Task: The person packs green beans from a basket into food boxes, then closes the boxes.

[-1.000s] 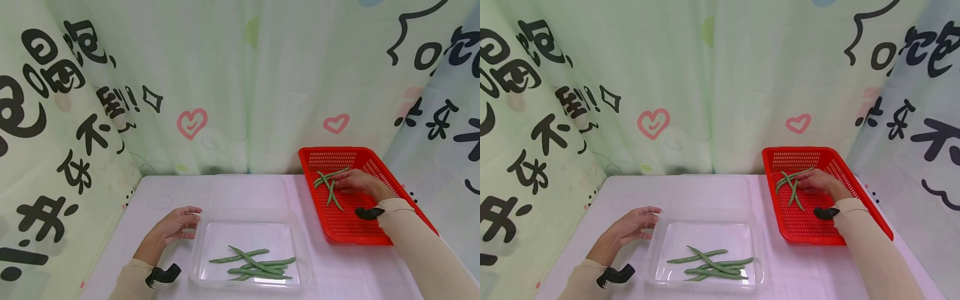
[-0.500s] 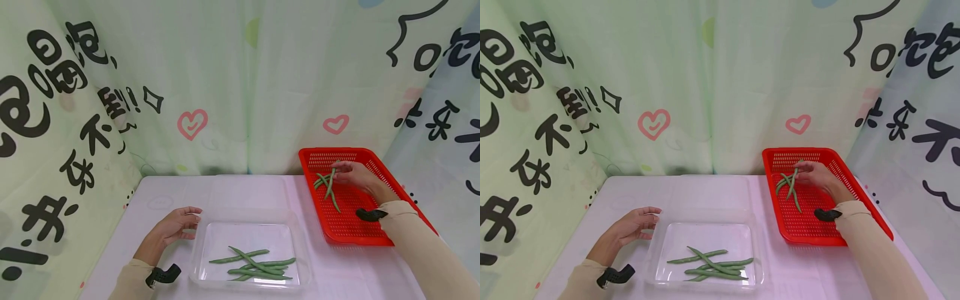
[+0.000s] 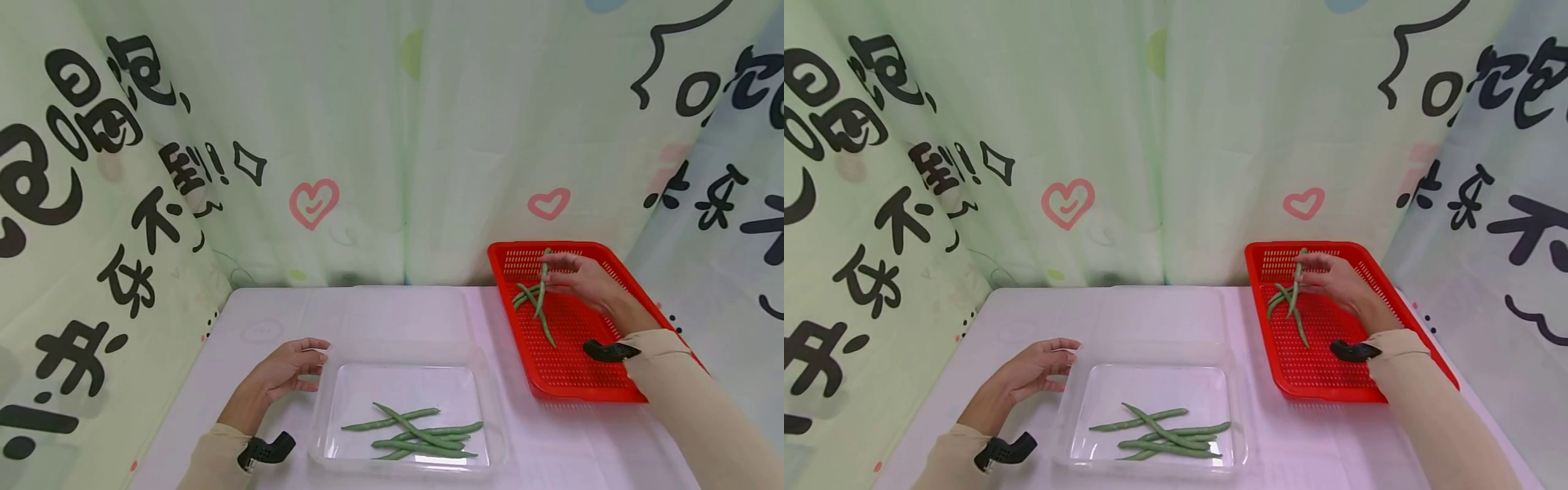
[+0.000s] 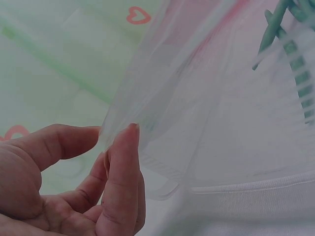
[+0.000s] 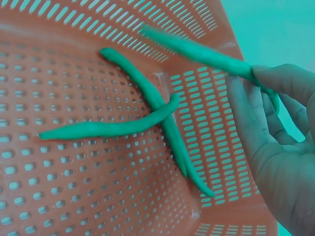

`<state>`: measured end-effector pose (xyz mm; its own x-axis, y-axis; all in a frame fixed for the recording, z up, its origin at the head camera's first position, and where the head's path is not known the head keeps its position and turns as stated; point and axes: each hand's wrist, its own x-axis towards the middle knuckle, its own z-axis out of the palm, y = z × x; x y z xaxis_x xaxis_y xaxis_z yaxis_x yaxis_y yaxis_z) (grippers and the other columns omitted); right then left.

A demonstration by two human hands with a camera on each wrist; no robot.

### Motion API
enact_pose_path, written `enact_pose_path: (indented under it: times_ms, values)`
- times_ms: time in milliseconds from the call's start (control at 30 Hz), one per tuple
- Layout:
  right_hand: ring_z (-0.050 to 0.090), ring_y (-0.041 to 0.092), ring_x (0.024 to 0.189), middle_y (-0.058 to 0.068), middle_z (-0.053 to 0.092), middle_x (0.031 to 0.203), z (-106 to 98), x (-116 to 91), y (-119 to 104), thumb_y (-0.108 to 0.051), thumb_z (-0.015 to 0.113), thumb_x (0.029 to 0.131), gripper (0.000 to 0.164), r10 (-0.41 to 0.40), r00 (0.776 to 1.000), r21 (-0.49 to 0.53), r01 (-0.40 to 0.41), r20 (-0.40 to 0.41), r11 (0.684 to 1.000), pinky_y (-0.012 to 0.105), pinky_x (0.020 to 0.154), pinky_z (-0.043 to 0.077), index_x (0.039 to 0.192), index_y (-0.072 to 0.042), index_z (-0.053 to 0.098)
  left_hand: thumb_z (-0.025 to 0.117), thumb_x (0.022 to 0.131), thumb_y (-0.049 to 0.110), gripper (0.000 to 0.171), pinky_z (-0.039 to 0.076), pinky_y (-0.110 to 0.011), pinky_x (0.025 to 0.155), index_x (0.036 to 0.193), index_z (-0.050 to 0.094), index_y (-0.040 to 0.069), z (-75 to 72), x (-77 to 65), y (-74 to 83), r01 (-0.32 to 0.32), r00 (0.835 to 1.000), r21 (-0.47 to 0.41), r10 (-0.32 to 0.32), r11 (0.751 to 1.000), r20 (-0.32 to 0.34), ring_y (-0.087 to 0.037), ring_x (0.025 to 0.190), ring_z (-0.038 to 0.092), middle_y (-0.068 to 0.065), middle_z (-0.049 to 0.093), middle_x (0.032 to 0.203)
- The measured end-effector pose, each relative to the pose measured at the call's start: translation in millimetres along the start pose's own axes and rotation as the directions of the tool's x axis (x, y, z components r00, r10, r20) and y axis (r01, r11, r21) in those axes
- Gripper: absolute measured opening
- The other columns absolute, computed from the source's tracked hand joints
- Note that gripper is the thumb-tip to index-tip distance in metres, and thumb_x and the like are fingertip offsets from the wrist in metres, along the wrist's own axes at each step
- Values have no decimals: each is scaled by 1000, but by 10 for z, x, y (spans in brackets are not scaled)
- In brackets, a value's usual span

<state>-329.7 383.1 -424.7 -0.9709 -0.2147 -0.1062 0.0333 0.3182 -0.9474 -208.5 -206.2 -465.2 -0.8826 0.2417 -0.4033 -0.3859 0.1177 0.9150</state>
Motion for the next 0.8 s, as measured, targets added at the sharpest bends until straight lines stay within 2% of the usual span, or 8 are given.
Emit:
enact_pose_path:
  times_ms: [167, 400, 533, 667, 800]
  values:
    - [64, 5, 102, 5, 52, 131, 8, -23, -43, -22, 64, 101, 62, -22, 1000, -19, 22, 2, 1000, 31, 91, 57, 153, -2, 36, 63, 98, 13, 45, 58, -35, 72, 138, 50, -4, 1, -9, -2, 2, 1000, -1, -2, 1000, 0, -23, 93, 60, -9, 62, 106]
    - [66, 3, 102, -8, 63, 122, 8, -60, -85, -19, 63, 101, 62, -46, 999, -41, 46, 8, 998, 31, 88, 58, 154, -3, 36, 64, 98, 13, 45, 58, -35, 72, 138, 50, -4, 7, -15, 9, 1, 1000, -9, -1, 1000, 6, -23, 94, 60, -9, 62, 107]
    - [67, 5, 102, -6, 63, 123, 46, -89, -139, -18, 63, 101, 60, -56, 998, -27, 56, 4, 998, 30, 87, 58, 153, -4, 37, 63, 98, 13, 46, 58, -35, 72, 138, 50, -5, -1, -22, 14, -1, 1000, -8, 1, 1000, 10, -23, 94, 60, -9, 62, 107]
    - [65, 6, 104, -3, 61, 126, 116, -124, -212, -23, 67, 99, 63, -66, 998, -60, 65, -16, 996, 31, 87, 58, 154, -8, 39, 63, 98, 13, 45, 58, -35, 73, 138, 50, -4, -4, -23, 11, 1, 1000, -7, -1, 1000, 7, -23, 94, 60, -9, 62, 107]
    - [65, 6, 104, -8, 61, 126, 186, -163, -279, -30, 69, 97, 69, -77, 996, -125, 72, -34, 990, 32, 86, 58, 155, -9, 38, 64, 98, 14, 45, 59, -35, 72, 137, 51, -4, -5, -18, 4, 0, 1000, -6, 0, 1000, 8, -23, 94, 60, -9, 62, 108]
